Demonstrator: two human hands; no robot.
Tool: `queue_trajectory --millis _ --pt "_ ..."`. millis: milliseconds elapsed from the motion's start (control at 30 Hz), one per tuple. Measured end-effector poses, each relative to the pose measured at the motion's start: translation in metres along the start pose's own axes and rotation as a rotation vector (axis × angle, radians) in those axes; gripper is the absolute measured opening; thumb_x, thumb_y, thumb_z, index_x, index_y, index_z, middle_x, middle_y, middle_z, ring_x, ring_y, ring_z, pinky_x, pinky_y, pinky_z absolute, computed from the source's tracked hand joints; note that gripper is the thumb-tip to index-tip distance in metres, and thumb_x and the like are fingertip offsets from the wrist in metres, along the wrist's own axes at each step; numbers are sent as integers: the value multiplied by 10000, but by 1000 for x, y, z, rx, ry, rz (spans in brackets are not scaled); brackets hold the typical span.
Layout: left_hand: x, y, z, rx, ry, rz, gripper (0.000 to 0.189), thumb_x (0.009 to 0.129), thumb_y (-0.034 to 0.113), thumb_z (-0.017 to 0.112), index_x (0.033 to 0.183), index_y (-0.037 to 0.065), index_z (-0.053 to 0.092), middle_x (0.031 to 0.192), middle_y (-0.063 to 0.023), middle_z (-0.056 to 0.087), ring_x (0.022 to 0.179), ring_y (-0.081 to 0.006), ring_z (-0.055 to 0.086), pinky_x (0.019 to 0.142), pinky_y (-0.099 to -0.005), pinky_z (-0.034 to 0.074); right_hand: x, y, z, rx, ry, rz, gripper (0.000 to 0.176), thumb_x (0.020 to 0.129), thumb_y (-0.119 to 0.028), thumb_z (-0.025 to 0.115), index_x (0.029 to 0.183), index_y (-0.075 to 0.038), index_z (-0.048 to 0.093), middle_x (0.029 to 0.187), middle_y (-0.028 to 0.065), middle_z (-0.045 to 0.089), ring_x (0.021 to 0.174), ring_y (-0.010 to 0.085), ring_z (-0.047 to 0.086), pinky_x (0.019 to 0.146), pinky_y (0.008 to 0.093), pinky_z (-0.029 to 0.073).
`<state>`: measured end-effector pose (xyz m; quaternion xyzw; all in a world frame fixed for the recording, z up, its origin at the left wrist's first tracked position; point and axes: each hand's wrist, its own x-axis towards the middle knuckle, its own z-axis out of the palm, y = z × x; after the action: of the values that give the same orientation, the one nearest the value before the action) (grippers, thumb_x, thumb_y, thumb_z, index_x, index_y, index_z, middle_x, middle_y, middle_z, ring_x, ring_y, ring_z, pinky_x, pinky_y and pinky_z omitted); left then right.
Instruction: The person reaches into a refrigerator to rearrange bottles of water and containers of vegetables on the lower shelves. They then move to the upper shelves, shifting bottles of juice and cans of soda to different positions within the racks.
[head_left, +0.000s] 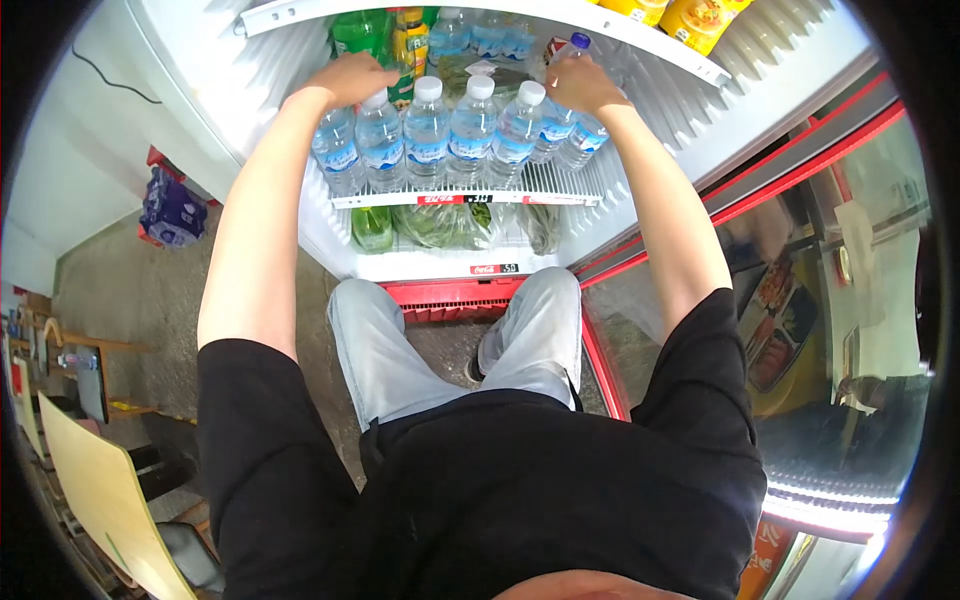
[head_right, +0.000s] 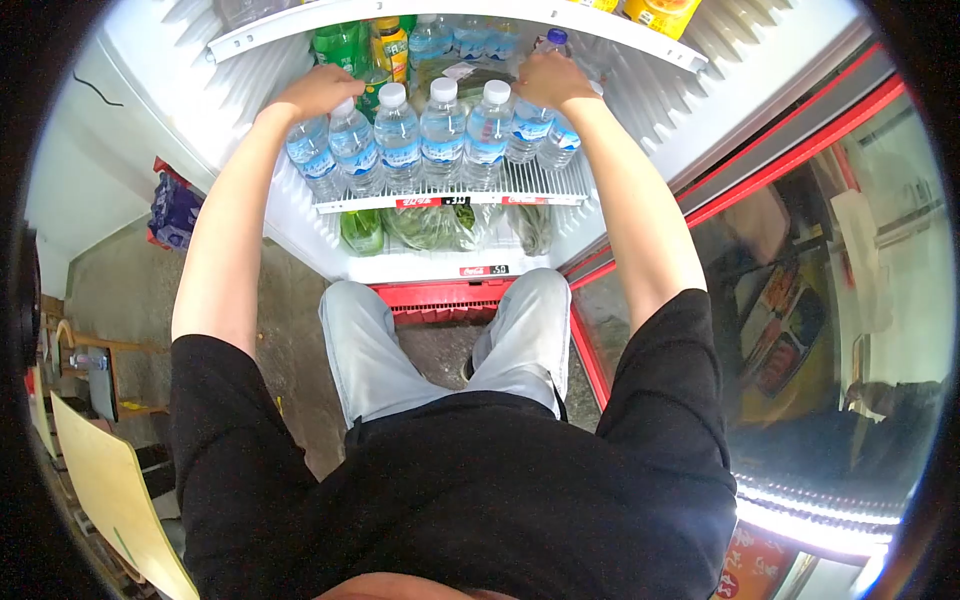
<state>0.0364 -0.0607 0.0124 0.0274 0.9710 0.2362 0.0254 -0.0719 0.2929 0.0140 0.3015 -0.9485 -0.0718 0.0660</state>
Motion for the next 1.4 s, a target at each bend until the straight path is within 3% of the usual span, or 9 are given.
queue_trajectory --millis 233,467,567,667,867,967,1067,1167,1400 --pt "2 -1 2 -15 17 -13 557 900 502 563 821 -27 721 792 -199 716 704 -307 713 773 -422 540 0 1 -4 1 -62 -16 407 927 -329 558 1142 -49 760 1221 238 697 1175 398 658 1027 486 526" --pt "9 -18 7 68 64 213 519 959 417 538 818 -49 716 761 -223 699 749 -335 711 759 -465 523 -10 -1 -3 -5 -20 -13 378 885 -228 565 1129 -9 752 1192 262 705 1123 409 688 989 481 542" --pt "11 -20 4 8 -13 146 502 954 410 562 831 -53 713 773 -217 697 712 -332 705 725 -449 530 -25 -9 -15 56 -59 44 392 884 -209 548 1160 -3 735 1182 265 707 1154 404 675 999 473 536" --pt "4 -10 1 12 -6 156 483 952 385 569 825 -61 706 766 -214 692 654 -319 695 676 -431 533 -36 -16 -28 88 -115 50 401 919 -269 549 1159 -5 732 1166 278 705 1205 389 646 1027 467 517" --pt "-3 2 -1 -31 -1 93 412 900 334 553 750 -30 675 803 -238 682 787 -352 650 750 -431 466 -47 -5 -36 238 14 -2 434 968 -429 545 1154 -94 749 1161 215 715 1180 396 642 1037 479 503" --pt "4 -8 1 11 1 142 499 951 399 554 831 -59 712 757 -209 701 634 -309 695 707 -441 532 -49 9 -39 266 164 88 406 972 -405 533 1157 -115 747 1178 189 714 1185 401 633 1047 487 496" --pt "11 -16 6 3 24 124 496 943 399 552 822 -56 708 746 -199 700 629 -304 693 698 -438 529 -38 35 -25 135 69 181 383 978 -367 527 1166 -114 744 1193 192 710 1193 403 627 1053 487 493" --pt "8 -11 5 13 21 96 412 906 327 551 770 -44 669 819 -223 697 794 -348 666 737 -435 493 -36 50 -10 137 0 223 375 973 -343 540 1182 -104 740 1206 197 708 1178 415 634 1041 490 503" --pt "5 -6 3 -28 8 37 419 908 330 555 793 -53 678 852 -220 712 791 -345 673 730 -426 503 -40 50 -9 68 -86 147 420 972 -332 539 1206 -36 722 1212 256 698 1163 420 657 1005 484 533"
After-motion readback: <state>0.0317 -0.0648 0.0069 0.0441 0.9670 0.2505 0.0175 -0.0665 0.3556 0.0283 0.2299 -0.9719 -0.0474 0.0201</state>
